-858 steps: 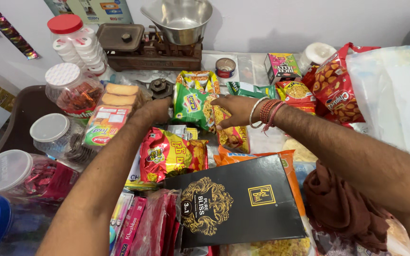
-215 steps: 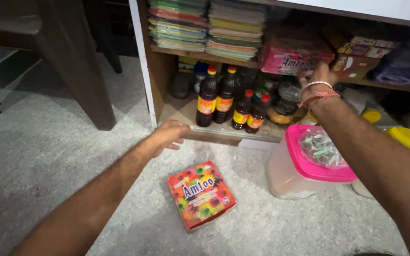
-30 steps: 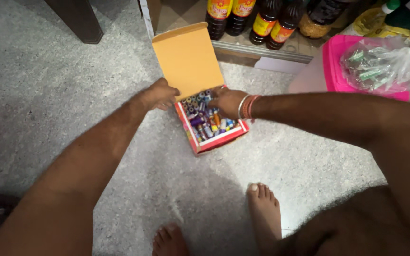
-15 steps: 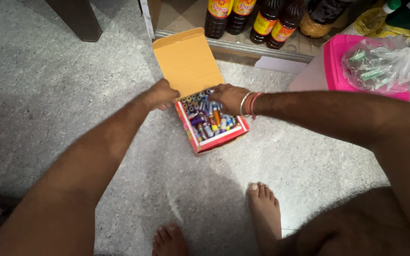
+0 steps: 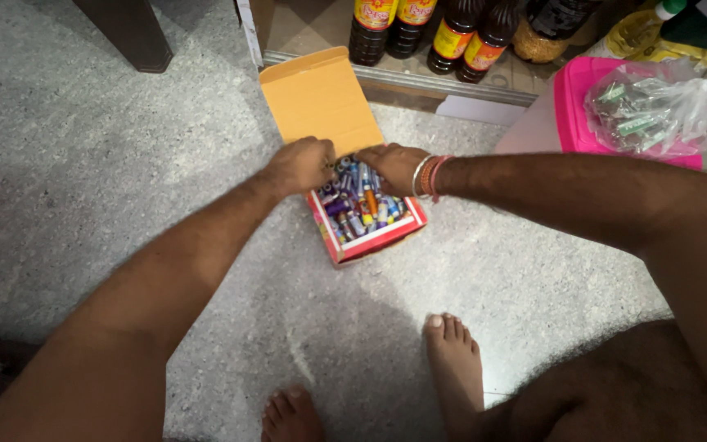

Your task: The person organizes snack items in a small shop. They pick up a plastic bag of candies and place it into a display box on the counter. They then retrieve a box of Amtoo crayons from a lower shelf, open it to check the contents, and place it back. Finally, they handle a small white box and a yellow packet, arranging them on the counter.

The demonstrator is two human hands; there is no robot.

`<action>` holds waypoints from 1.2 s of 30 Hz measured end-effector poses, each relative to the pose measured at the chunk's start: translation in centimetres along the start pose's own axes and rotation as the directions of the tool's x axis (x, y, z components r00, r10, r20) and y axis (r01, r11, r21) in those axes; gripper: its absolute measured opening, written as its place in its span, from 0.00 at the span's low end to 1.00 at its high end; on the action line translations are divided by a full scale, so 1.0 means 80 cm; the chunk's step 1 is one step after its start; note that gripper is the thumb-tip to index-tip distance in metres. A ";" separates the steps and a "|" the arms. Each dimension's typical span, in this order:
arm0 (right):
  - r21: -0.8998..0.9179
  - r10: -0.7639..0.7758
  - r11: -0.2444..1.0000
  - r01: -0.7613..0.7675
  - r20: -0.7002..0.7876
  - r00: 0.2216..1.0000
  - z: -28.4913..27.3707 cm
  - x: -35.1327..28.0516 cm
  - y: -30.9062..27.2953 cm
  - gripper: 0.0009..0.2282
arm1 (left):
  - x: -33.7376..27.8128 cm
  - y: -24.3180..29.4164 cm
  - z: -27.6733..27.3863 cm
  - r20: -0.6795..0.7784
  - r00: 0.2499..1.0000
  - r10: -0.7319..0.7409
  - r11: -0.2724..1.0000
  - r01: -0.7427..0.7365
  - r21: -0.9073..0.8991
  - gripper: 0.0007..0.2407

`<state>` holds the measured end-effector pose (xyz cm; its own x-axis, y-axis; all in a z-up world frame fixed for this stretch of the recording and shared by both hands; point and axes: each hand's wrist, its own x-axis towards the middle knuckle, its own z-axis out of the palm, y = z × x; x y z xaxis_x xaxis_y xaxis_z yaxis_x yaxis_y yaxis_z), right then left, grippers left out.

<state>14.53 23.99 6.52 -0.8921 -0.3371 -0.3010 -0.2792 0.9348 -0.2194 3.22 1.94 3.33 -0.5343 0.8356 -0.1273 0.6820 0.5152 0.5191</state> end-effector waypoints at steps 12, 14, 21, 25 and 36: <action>-0.083 -0.047 0.995 0.055 0.101 0.994 0.001 0.002 0.000 0.30 | -0.008 0.029 0.026 0.155 0.973 0.173 0.968 -0.197 0.154 0.15; -0.088 -0.064 0.993 0.072 0.092 0.994 0.003 0.001 0.000 0.30 | -0.007 0.031 0.027 0.198 0.971 0.135 0.964 -0.175 0.200 0.15; -0.062 -0.049 0.997 0.055 0.098 0.994 0.002 -0.001 0.002 0.32 | -0.005 0.036 0.039 0.207 0.970 0.126 0.945 -0.181 0.274 0.16; 0.011 -0.016 1.000 0.016 0.021 1.000 0.002 -0.006 0.001 0.36 | -0.004 0.031 0.044 0.195 0.972 0.129 0.941 -0.182 0.285 0.18; 0.047 -0.227 0.974 0.223 0.101 0.969 0.029 -0.053 -0.015 0.12 | -0.022 0.011 0.042 0.259 0.962 0.084 0.972 -0.136 0.193 0.07</action>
<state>19.47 24.06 5.91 -0.7648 -0.5498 -0.3359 -0.4541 0.8298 -0.3244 6.44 1.58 1.19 -0.3276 0.8966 -0.2980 0.8318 0.4233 0.3591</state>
